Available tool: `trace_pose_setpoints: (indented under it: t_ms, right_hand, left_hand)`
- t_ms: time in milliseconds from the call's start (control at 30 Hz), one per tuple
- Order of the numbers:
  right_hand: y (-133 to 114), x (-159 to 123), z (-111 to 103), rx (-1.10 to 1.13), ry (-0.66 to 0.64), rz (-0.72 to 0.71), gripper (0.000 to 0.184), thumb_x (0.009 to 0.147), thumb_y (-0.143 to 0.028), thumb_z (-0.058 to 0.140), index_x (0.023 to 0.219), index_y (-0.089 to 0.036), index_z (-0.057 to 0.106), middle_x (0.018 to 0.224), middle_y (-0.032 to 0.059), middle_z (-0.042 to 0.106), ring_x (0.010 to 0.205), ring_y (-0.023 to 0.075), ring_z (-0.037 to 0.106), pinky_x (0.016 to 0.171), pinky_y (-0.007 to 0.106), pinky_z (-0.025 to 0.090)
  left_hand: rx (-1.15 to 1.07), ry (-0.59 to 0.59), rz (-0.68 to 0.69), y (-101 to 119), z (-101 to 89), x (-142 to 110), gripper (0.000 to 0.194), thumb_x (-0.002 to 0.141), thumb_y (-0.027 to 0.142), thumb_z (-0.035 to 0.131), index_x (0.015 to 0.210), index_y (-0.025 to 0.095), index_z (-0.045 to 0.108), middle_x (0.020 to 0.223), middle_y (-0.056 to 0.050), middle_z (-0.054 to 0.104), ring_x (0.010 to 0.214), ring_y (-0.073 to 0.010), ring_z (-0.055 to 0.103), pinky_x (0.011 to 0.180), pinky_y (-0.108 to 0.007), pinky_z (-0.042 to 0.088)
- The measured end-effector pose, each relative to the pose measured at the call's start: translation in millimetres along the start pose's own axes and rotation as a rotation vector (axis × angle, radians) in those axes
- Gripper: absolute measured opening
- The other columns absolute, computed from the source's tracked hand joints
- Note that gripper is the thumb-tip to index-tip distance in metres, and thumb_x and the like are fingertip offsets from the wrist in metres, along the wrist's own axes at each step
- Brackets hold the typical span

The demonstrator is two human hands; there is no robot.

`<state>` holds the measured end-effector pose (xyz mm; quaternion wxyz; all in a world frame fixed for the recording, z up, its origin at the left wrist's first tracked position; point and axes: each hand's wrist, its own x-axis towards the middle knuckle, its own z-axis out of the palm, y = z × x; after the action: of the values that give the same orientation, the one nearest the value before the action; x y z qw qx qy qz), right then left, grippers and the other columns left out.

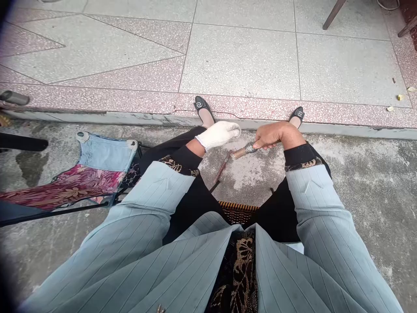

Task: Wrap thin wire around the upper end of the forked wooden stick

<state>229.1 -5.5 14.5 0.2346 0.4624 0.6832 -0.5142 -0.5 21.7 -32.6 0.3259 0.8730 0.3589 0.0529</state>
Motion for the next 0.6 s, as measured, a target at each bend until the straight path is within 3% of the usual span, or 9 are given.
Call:
trace_pose_setpoints:
  t_ms: [167,267,400,500,600]
  right_hand:
    - [-10.5,-2.5,-2.6,0.018,0.146,0.172,0.039,0.089,-0.048,0.066,0.069,-0.015,0.063,0.062,0.0049,0.059,0.053,0.0138,0.052,0.060,0.030,0.041]
    - [-13.2,-2.2,-7.5,0.099,0.370,0.247,0.038,0.092,-0.045,0.062,0.069,-0.015,0.061,0.063,0.0075,0.060,0.054,0.0159,0.054,0.060,0.032,0.043]
    - [-9.1,3.2,-12.4,0.289,0.702,0.281,0.037,0.091,-0.045,0.065,0.069,-0.016,0.060,0.063,0.0094,0.062,0.054,0.0167,0.055,0.058,0.031,0.044]
    - [-4.8,3.3,-12.3,0.597,0.884,0.143,0.038,0.090,-0.048,0.067,0.072,-0.016,0.058,0.061,0.0060,0.058,0.051,0.0132,0.050,0.051,0.027,0.042]
    - [-4.7,-5.0,-10.1,0.915,0.909,-0.139,0.043,0.088,-0.055,0.068,0.076,-0.016,0.056,0.063,0.0031,0.056,0.048,0.0096,0.047,0.046,0.023,0.039]
  left_hand:
    - [-0.084,0.060,-0.035,0.8,1.6,0.3,0.026,0.087,0.030,0.046,0.082,0.016,0.068,0.078,-0.003,0.066,0.072,-0.0162,0.057,0.067,-0.027,0.038]
    - [-0.252,0.093,-0.045,1.6,2.2,-0.6,0.025,0.087,0.030,0.048,0.075,0.015,0.064,0.069,-0.002,0.060,0.064,-0.0138,0.053,0.062,-0.026,0.036]
    - [-0.596,-0.013,-0.044,4.9,5.9,-3.9,0.025,0.089,0.035,0.050,0.078,0.016,0.061,0.059,0.002,0.049,0.050,-0.0093,0.040,0.053,-0.023,0.031]
    - [-0.721,-0.062,-0.006,5.5,11.9,-4.8,0.024,0.088,0.035,0.054,0.076,0.015,0.059,0.063,0.001,0.050,0.051,-0.0079,0.039,0.052,-0.022,0.030]
    - [-0.747,-0.047,-0.010,3.2,17.2,-2.4,0.023,0.086,0.036,0.055,0.076,0.015,0.059,0.067,0.000,0.053,0.051,-0.0076,0.038,0.051,-0.022,0.029]
